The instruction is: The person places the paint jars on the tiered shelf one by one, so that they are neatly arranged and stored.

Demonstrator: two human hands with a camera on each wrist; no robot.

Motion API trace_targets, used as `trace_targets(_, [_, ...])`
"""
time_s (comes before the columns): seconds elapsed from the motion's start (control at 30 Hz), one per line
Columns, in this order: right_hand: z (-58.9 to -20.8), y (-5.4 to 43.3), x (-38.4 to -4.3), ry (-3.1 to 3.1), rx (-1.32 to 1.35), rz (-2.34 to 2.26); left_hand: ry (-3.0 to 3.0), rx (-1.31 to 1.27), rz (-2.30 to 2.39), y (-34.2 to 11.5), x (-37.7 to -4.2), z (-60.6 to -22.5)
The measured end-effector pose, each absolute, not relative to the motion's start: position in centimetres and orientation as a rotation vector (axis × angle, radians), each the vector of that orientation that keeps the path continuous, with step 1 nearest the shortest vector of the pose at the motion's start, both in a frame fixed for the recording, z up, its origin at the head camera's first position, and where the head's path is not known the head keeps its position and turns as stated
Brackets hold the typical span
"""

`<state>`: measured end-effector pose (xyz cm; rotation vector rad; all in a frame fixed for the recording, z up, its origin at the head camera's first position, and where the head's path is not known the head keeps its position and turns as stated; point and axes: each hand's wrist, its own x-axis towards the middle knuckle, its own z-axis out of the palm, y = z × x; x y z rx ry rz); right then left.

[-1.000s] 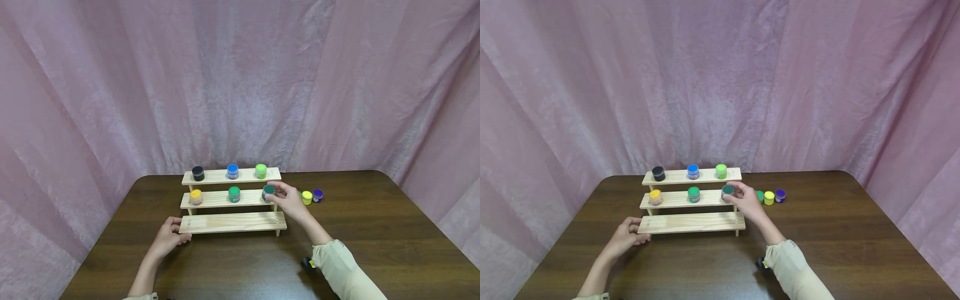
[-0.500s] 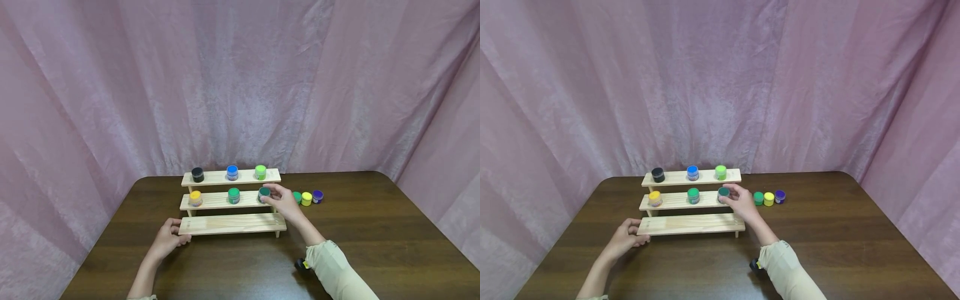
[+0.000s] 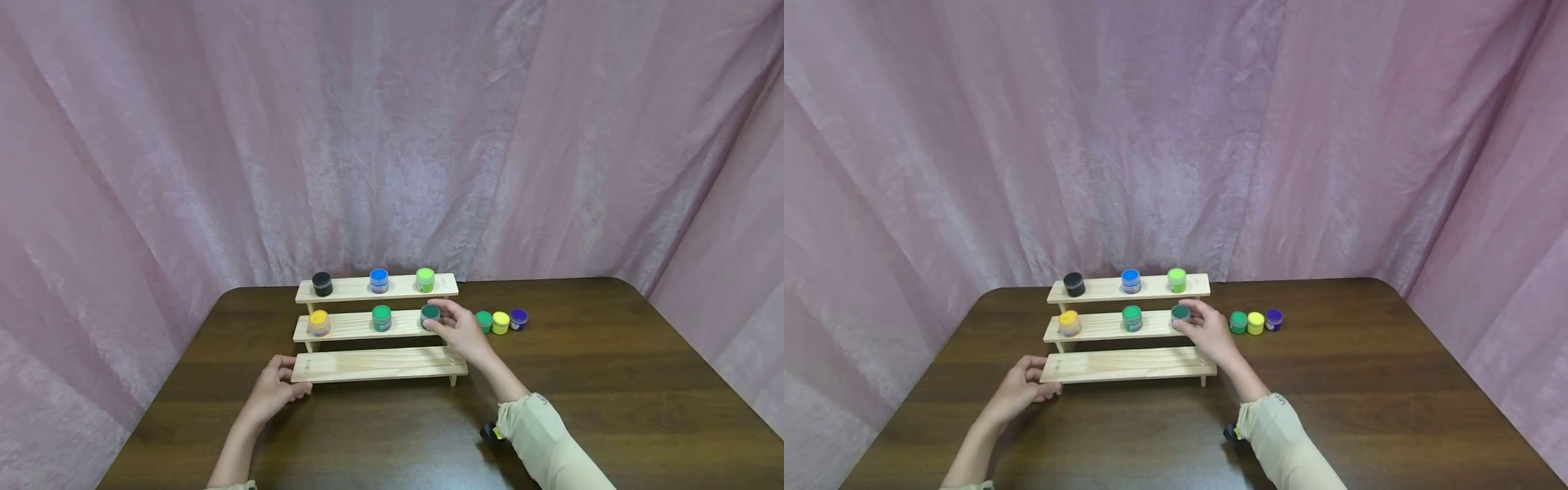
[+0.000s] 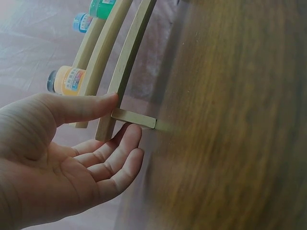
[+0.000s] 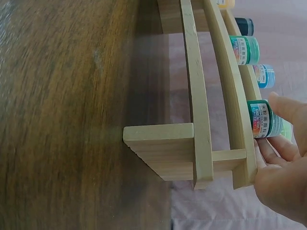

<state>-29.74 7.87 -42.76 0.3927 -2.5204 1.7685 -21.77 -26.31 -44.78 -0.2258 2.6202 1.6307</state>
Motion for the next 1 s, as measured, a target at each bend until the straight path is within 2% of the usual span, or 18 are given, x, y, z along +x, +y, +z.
trace_targets(1.0, [-43.0, 8.8, -28.6, -2.457, 0.4, 1.733, 2.641, -0.231, 1.613, -26.2, -21.8, -44.7])
